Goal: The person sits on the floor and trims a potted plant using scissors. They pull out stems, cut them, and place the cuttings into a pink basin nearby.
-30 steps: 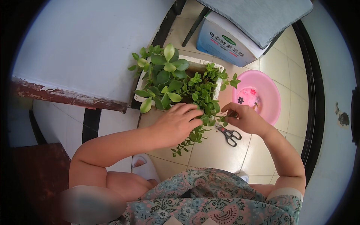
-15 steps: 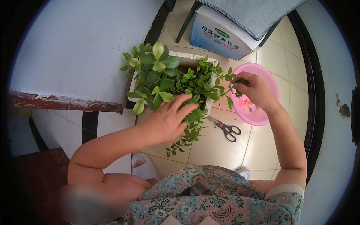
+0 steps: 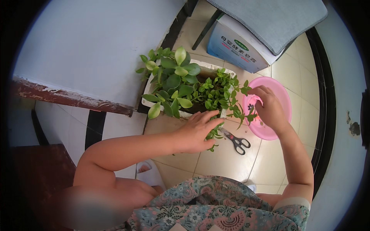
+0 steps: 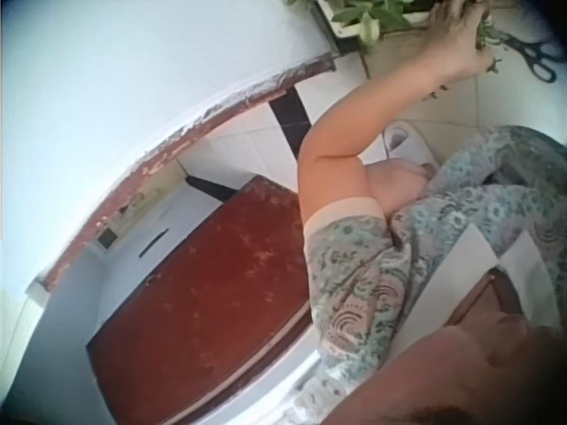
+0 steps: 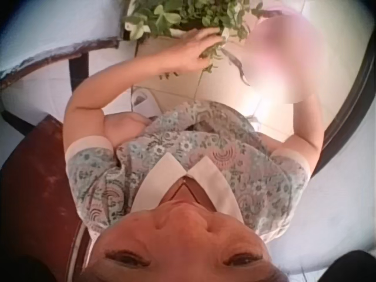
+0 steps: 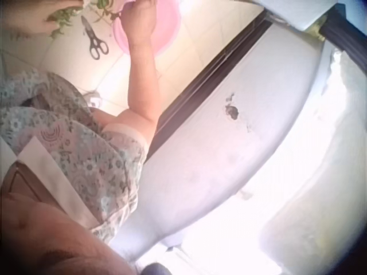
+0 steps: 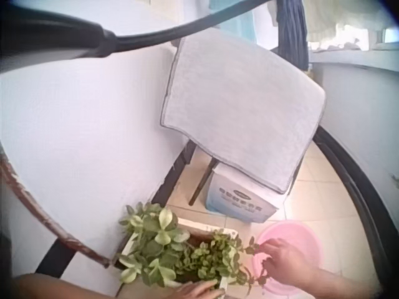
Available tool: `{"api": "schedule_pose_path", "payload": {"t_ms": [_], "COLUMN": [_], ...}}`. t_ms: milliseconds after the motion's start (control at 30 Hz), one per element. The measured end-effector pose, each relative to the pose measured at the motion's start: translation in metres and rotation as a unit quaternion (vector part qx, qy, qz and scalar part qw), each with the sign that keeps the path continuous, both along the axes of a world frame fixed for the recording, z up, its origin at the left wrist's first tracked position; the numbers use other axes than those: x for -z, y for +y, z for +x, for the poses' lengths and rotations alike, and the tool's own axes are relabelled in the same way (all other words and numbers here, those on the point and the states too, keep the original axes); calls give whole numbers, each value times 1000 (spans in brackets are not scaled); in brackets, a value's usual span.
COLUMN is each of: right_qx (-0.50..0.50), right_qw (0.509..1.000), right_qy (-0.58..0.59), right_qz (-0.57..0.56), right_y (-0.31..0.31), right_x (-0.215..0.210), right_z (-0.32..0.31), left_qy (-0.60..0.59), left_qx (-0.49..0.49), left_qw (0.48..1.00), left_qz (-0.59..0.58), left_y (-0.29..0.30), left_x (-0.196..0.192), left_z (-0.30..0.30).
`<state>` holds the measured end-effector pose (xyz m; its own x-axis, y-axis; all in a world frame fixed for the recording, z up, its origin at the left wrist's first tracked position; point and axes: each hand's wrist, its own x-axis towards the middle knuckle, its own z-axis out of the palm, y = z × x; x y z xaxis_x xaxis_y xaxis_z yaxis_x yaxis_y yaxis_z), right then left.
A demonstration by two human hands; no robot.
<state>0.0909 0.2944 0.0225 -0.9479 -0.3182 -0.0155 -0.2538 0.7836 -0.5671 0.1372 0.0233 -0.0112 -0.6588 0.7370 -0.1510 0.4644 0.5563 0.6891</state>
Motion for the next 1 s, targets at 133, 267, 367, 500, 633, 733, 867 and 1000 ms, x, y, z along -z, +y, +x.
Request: {"api": "schedule_pose_path", "payload": {"t_ms": [133, 267, 367, 500, 633, 733, 867, 1000], "right_qx": [-162, -185, -15, -15, 16, 9, -10, -10], "right_qw": [972, 975, 991, 974, 968, 959, 959, 958], "right_qy": [162, 124, 70, 217, 221, 212, 177, 189], "right_qz": [-43, 3, -114, -68, 113, 185, 219, 215], "right_y": [-52, -56, -58, -72, -88, -91, -92, -95], "right_x": [3, 23, 31, 36, 45, 51, 52, 54], "right_z": [5, 1, -7, -32, -46, -56, -58, -56], "left_qy": [80, 56, 56, 99, 103, 100, 99, 95], "left_qx": [8, 27, 32, 46, 39, 30, 27, 27], "left_qw": [997, 998, 997, 993, 993, 994, 994, 995], "left_qz": [-4, -23, -43, -53, -48, -32, -24, -25], "left_y": [-2, -9, -15, -15, -17, -18, -18, -19], "left_x": [4, -1, -5, -3, 3, 5, 10, 10], "left_z": [5, 0, 2, 4, 4, 9, 9, 11]}}
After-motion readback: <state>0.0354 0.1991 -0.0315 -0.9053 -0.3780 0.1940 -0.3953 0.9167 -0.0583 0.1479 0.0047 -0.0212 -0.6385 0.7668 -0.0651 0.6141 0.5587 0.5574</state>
